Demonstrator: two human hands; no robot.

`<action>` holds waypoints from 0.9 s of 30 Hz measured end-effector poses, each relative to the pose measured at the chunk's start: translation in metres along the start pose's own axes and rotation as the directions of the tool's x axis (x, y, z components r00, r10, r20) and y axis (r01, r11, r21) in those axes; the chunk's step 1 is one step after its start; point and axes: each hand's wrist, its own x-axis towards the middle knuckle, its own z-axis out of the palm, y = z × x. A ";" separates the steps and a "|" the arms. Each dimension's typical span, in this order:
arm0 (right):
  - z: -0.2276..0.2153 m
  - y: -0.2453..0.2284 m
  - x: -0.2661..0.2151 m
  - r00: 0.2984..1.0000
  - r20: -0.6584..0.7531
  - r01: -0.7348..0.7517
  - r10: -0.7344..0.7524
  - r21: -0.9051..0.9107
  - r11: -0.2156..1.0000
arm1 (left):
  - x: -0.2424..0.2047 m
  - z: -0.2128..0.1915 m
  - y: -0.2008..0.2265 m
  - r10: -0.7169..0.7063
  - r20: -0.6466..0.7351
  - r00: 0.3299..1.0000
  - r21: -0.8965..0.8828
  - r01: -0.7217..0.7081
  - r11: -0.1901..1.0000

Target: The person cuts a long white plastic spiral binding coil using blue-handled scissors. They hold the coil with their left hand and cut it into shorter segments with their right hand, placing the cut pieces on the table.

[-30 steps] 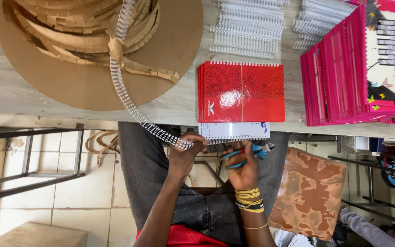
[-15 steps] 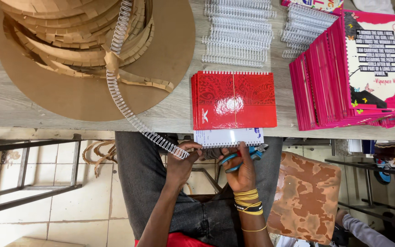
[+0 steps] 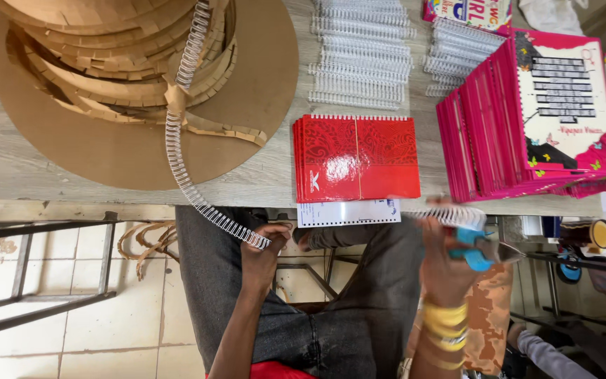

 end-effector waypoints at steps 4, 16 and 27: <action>-0.047 -0.061 0.183 0.915 0.051 0.328 -0.400 0.482 0.812 | -0.003 0.004 0.010 -0.051 -0.007 0.999 -0.039 0.051 0.998; 0.128 -0.093 0.280 0.606 0.741 0.357 -0.289 0.071 0.931 | -0.008 -0.013 0.004 -0.046 -0.022 0.999 0.005 0.046 0.999; 0.161 -0.074 0.274 0.757 0.578 0.286 -0.305 0.127 0.950 | -0.013 0.004 0.005 -0.036 0.046 0.998 0.052 0.034 0.998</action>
